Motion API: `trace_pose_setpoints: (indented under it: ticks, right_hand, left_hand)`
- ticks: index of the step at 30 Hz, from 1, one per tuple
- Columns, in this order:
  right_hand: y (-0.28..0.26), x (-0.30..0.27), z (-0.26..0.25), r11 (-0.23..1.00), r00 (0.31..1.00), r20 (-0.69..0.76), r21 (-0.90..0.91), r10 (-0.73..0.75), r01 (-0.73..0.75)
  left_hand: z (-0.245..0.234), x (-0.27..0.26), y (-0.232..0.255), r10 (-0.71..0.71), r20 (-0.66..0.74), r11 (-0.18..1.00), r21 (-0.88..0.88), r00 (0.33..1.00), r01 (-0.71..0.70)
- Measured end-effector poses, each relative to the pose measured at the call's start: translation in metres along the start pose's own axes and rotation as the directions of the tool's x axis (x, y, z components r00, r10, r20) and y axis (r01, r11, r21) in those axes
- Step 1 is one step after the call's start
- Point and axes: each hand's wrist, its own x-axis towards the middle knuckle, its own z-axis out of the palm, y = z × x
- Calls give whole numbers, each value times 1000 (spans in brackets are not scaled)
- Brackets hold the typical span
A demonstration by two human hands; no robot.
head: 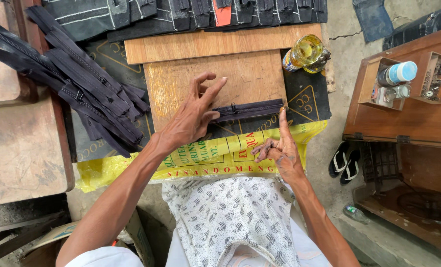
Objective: The person sits at a low wooden workbench and sews black zippers onto dark fabric pieces using a sewing machine. They repeatedly pick up a zipper, align it with a fabric piece, and stitch it in place, then place the finished item on a pile.
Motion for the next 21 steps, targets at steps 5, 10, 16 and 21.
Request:
trace_pose_setpoints:
  ticks: [5, 10, 16, 21]
  right_hand:
    - [-8, -2, 10, 992, 999, 42, -122, -10, 15]
    - [-26, -3, 36, 883, 997, 13, -464, 81, -66]
    - [-31, -3, 58, 670, 997, 65, -738, -39, 74]
    - [-22, 1, 71, 456, 997, 51, -887, -62, 74]
  left_hand:
    - [4, 0, -18, -117, -158, 972, -222, 980, 80]
    - [-2, -6, -23, -134, -267, 906, -423, 954, 9]
    - [-2, -6, -22, -131, -285, 894, -447, 950, -11]
    - [-4, -7, -19, -125, -295, 894, -447, 947, -21]
